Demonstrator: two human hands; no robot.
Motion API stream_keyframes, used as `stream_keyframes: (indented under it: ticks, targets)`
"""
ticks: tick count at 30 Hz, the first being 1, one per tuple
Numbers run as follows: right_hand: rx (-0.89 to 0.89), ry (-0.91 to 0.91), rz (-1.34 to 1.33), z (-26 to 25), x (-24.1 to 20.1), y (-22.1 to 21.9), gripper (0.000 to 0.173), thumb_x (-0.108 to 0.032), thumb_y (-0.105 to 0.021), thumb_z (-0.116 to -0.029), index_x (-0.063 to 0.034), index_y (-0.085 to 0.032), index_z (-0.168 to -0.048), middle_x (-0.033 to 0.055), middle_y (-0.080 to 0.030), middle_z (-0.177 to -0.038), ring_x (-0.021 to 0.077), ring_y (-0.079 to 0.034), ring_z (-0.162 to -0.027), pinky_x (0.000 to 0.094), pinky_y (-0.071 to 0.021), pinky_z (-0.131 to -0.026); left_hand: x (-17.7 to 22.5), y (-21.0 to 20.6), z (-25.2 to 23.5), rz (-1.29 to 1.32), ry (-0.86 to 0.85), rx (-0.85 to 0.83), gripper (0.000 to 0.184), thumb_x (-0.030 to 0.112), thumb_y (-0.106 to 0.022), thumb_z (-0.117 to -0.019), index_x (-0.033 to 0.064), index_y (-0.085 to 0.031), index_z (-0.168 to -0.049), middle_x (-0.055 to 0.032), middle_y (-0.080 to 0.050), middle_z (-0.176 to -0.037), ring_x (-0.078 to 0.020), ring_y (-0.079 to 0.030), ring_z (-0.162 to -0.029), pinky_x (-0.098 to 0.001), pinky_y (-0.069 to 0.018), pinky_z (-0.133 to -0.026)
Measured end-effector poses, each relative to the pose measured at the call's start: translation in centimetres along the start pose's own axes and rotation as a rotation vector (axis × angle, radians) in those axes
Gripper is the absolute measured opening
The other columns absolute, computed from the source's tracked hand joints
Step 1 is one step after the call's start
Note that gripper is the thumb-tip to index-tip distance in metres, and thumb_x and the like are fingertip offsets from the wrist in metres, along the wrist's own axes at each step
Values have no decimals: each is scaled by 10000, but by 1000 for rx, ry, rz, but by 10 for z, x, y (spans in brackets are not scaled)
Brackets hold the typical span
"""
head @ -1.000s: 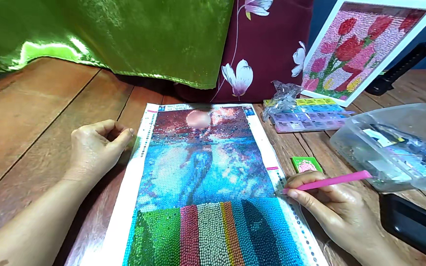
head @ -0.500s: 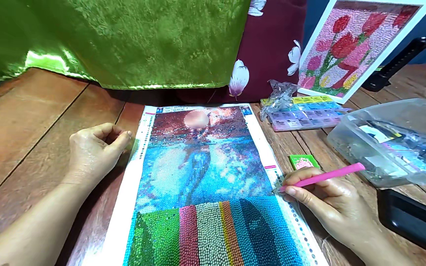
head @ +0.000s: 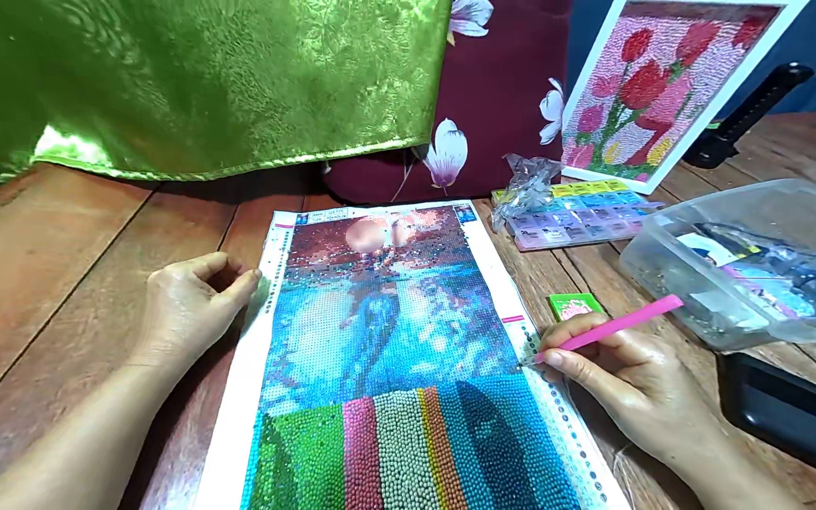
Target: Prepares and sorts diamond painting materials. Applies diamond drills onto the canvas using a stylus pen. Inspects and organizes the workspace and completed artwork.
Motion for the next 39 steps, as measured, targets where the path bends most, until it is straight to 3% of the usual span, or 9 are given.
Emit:
stream_keyframes:
  ticks: [3,5,26,39]
  targets:
    - [2,-3,3,0,0,0,70,-255,-655,-952,-189,-676,-963,-87,-696,-811,10,-672,-674,157,-586,-623,6,-4,0,-41,-48,-54,49,16,-733,-903,-30,-716,-904,-177,-674,-822,-318,-642,-778,-557,-483,-727]
    - [8,-1,2,0,0,-1,71,-252,-654,-950,-186,-678,-963,-87,-693,-794,5,-666,-662,150,-581,-615,7,-6,0,-46,-76,-63,45,-25,-751,-869,-35,-725,-904,-181,-684,-850,-326,-642,-809,-551,-483,-748]
    - [-26,20,13,0,0,-6,90,-272,-646,-965,-186,-671,-971,-90,-684,-802,5,-668,-680,154,-586,-628,7,-5,1,-43,-83,-68,75,-73,-777,-837,-33,-727,-876,-182,-680,-860,-343,-630,-852,-551,-467,-776]
    - [29,-7,-21,-1,5,-1,107,-324,-664,-940,-220,-681,-963,-109,-684,-797,4,-657,-646,154,-577,-594,8,-5,0,-38,-55,-62,88,-57,-789,-834,3,-743,-878,-127,-689,-858,-259,-630,-826,-475,-490,-763]
Point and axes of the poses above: each hand's wrist, its own z-axis away from the middle knuckle, its own y-axis out of the back of the hand, x = y × z, the point moved 7 cm from there along -z, towards the middle knuckle
